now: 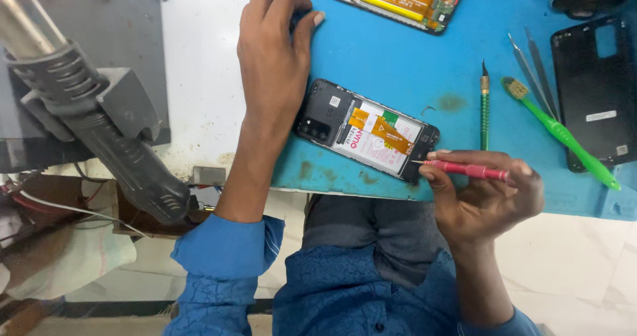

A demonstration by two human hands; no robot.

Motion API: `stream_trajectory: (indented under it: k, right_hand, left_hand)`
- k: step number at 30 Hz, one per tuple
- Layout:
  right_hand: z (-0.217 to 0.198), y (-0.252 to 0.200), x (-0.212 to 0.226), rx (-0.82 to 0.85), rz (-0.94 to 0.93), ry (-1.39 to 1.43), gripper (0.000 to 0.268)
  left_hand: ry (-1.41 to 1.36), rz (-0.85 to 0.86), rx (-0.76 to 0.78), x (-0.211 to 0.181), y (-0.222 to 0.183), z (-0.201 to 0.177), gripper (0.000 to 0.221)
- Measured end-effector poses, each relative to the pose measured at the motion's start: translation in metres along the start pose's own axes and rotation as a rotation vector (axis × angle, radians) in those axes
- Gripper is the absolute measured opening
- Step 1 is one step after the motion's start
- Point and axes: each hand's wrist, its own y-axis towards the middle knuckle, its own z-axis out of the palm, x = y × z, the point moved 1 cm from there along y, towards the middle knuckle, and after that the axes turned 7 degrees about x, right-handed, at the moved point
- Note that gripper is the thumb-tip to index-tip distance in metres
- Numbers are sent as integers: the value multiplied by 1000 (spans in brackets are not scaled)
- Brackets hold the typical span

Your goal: The person uses a screwdriver to remove screws from the back of a disassembled smartphone. They then insert a SIM card into the SIM tray and place the tray back into the phone. Finally, the person powers on the device and navigates the touchscreen interface to verify functionality.

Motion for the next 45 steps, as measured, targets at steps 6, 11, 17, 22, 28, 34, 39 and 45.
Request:
stream_trajectory:
  k: [6, 11, 17, 22, 28, 34, 39, 45]
  right_hand:
    - [-2, -2, -3, -16, 19, 37, 88]
    - [-1, -2, 4, -92, 7, 85, 90]
    - [-19, -18, 7, -159, 188, 329, 92]
    - [-36, -41, 28, -379, 361, 632, 111]
    - [-52, -64, 46, -326, 369, 434, 106]
    - [-50, -71, 44, -367, 376, 423, 104]
    - [-52, -79, 37, -355, 353, 457, 106]
    - [-65, -90, 37, -288, 476, 88, 109]
  left_hand:
    - [50, 17, -27, -4, 3, -2, 10]
    - [-210, -156, -47, -42, -14, -20, 8]
    - [-1166, -712, 191, -112, -104, -29, 9]
    - [-1411, -864, 323, -129, -150, -1, 9]
    - [-1495, -832, 460, -146, -162, 12, 10]
    - [-1521, -841, 445, -151, -158, 10, 12]
    - [-1535, -852, 448, -153, -160, 9, 10]
    - [-1549, -829, 441, -154, -162, 10, 8]
